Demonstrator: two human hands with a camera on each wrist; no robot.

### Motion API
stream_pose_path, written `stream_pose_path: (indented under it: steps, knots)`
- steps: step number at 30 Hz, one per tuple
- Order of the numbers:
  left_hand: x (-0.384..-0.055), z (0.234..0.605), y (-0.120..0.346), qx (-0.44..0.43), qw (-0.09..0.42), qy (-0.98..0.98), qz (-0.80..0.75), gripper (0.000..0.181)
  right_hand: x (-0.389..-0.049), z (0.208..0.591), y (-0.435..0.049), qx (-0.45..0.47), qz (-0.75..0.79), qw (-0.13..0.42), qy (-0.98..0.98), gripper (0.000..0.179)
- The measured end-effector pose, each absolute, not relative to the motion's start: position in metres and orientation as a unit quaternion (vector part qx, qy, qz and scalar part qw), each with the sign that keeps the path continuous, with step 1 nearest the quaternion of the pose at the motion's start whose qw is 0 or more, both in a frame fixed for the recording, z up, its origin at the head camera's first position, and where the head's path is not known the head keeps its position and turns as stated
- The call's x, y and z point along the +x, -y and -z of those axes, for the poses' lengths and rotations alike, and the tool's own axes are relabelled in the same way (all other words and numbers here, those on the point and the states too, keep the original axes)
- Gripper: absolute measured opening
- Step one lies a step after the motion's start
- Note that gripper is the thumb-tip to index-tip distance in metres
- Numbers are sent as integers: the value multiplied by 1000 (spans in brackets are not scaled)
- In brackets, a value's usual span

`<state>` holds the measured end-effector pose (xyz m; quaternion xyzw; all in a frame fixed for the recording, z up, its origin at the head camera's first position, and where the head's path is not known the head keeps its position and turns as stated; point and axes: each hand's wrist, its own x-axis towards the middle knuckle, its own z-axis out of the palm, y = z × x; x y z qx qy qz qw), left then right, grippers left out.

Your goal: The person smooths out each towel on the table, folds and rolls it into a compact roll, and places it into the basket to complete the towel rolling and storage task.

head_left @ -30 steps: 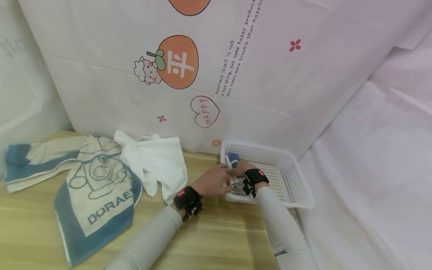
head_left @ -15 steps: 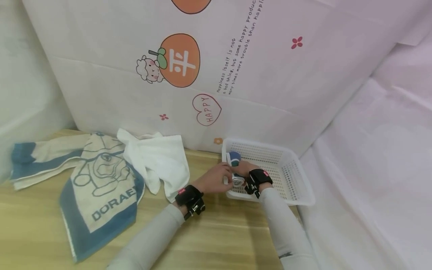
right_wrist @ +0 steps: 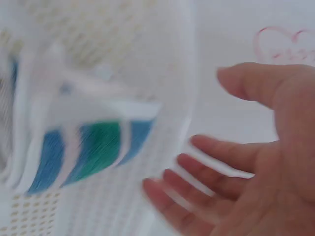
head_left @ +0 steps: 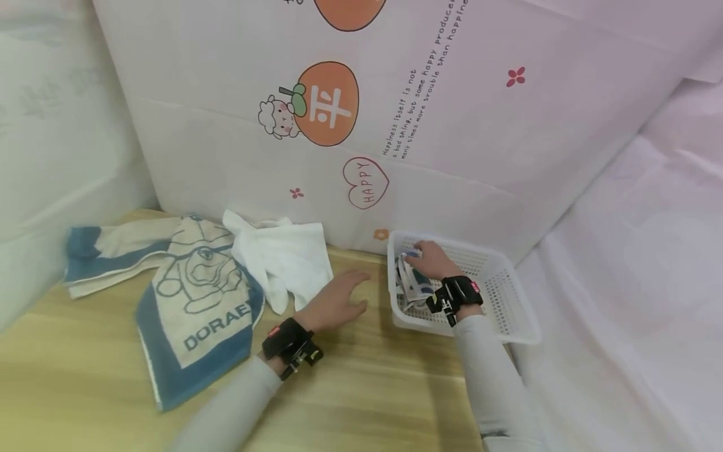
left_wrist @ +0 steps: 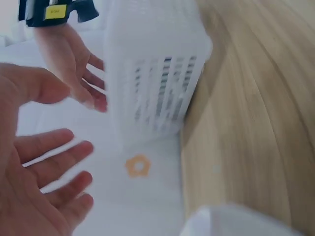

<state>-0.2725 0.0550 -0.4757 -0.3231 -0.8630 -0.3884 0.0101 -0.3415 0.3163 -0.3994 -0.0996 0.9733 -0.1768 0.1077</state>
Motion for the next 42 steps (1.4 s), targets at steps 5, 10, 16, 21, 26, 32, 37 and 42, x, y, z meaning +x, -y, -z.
stream_pose_path:
  steps: [5, 10, 16, 21, 26, 32, 37, 42]
  knots:
    - [-254, 474, -9, -286, 48, 879, 378, 45, -334, 393, -276, -144, 240, 24, -960, 51]
    - [-233, 483, 29, -261, 56, 891, 367, 38, -322, 405, -223, -210, 275, -25, -938, 43]
    - [-213, 506, 64, -215, 65, 921, 319, 46, -305, 450, -158, -284, 297, -21, -911, 42]
    - [-191, 517, 91, -106, 48, 959, 260, 53, -289, 493, -111, -302, 283, 50, -909, 47]
    - [-177, 524, 107, -63, 6, 963, 261, 56, -280, 524, -78, -280, 211, 63, -934, 45]
    - [-175, 529, 110, -62, 7, 959, 278, 50, -265, 537, -70, -245, 172, 34, -954, 31]
    - [-178, 530, 114, -71, 15, 954, 290, 49, -253, 534, -78, -247, 172, 43, -952, 13]
    - [-184, 529, 122, -74, 17, 955, 288, 51, -234, 535, -94, -271, 157, 54, -948, 27]
